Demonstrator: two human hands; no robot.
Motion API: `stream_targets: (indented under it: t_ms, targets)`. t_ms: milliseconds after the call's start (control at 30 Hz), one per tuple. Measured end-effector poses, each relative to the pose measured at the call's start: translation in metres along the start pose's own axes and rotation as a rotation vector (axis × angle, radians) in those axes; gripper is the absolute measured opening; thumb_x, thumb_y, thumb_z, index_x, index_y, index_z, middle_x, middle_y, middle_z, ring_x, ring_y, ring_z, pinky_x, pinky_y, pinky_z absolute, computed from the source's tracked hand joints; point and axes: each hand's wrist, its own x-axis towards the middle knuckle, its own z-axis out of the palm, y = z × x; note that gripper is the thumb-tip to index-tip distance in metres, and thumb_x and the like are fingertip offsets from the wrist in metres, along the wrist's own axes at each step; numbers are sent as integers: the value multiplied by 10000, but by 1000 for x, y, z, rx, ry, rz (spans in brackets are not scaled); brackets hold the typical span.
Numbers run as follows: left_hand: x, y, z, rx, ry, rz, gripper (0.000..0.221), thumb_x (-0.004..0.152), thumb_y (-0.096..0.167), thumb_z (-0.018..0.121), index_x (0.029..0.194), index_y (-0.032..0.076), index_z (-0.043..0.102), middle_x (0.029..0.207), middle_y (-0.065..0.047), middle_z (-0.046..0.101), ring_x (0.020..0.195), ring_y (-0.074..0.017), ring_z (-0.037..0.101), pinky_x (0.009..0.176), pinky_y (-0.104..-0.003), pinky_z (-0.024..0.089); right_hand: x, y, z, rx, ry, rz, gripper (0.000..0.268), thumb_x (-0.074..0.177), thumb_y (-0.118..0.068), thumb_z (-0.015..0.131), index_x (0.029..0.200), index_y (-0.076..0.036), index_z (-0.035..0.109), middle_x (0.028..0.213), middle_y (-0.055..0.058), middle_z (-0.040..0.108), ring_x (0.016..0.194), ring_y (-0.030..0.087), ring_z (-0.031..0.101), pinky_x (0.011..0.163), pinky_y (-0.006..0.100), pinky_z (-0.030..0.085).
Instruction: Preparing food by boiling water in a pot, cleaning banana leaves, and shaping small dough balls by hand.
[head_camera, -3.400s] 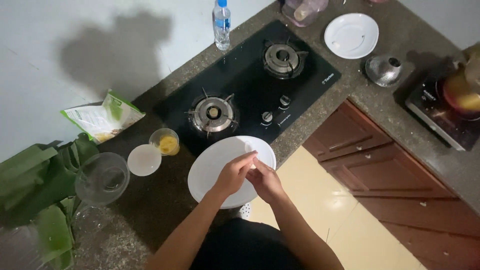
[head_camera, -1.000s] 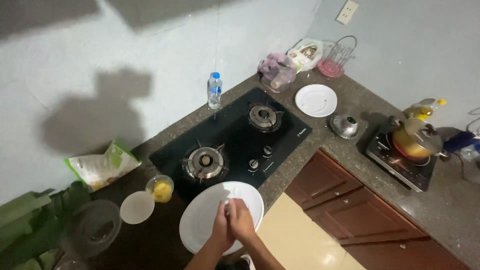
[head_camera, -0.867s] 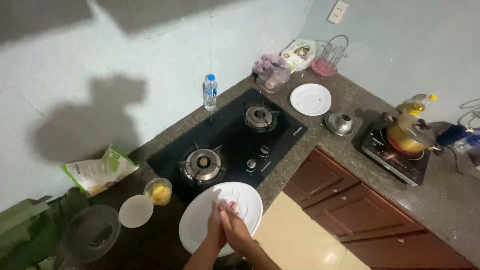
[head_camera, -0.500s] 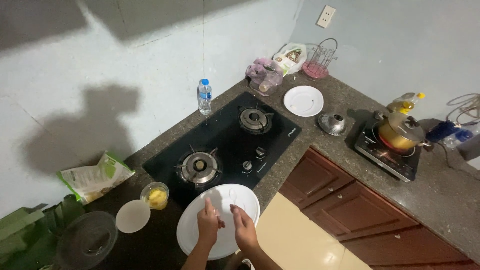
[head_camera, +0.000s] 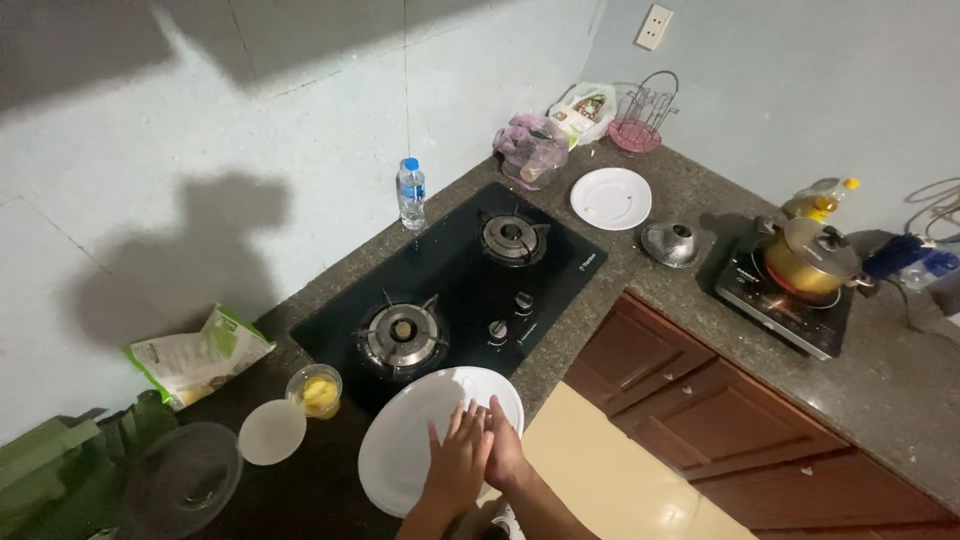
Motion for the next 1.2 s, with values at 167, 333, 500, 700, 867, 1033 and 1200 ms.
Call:
stream_targets:
  t_ms: [167, 333, 500, 700, 867, 1033, 1200]
  targets:
    - [17, -45, 31, -271, 347, 107, 535, 1048, 307, 206, 1515, 110, 379, 1589, -157, 344, 1500, -322, 255, 1190, -500, 193, 19, 11, -10, -312, 216, -426, 491, 1079, -400, 438, 673, -124, 443, 563, 12, 335, 485, 155, 279, 469, 326, 220]
    - [37, -77, 39, -725, 213, -105, 453, 1026, 261, 375, 1459, 163, 465, 1495, -85, 501, 1384, -204, 500, 1108, -334, 427, -22, 13, 38, -944, 255, -574, 502, 1042, -425, 429, 703, -69, 531, 557, 115, 545, 450, 206, 520, 434, 323, 437]
    - [51, -106, 57, -415, 213, 25, 509, 1014, 302, 434, 1494, 143, 377, 1510, -81, 468, 1395, -233, 453, 1144, -355, 331, -22, 16, 40, -1572, 184, -774, 438, 1046, -445, 417, 804, -112, 565, 760, 74, 605, 718, 213, 553, 700, 374, 433]
    - [48, -120, 56, 50, 253, 194, 667, 995, 364, 522, 1546, 113, 243, 1533, -75, 419, 1411, -277, 382, 1199, -386, 187, -51, 18, 52, -1712, -158, -668, 497, 1028, -403, 347, 1342, -74, 548, 1284, 131, 577, 1173, 340, 488, 995, 475, 366]
    - [17, -40, -18, -892, 175, -597, 408, 919, 211, 522, 1291, 45, 509, 1195, -163, 730, 912, -300, 693, 670, -372, 535, -34, 25, 23, -1554, -78, -780, 442, 1023, -306, 365, 1029, -48, 723, 1491, 119, 518, 1475, 241, 357, 1247, 395, 84]
    - [30, -31, -14, -1251, 395, -597, 627, 1057, 465, 386, 626, 20, 483, 516, -147, 459, 412, -242, 364, 433, -374, 260, -15, 23, -1, -1344, 91, -689, 567, 985, -479, 414, 1403, -134, 581, 1463, 52, 581, 1384, 202, 514, 1102, 312, 403]
    - [24, -2, -40, -1007, 348, -661, 654, 1023, 491, 354, 978, -34, 741, 1071, -185, 753, 1034, -311, 677, 929, -401, 459, -30, 27, 20, -1198, 96, -486, 602, 983, -484, 427, 1463, -131, 511, 1539, 25, 499, 1456, 156, 424, 1210, 283, 279]
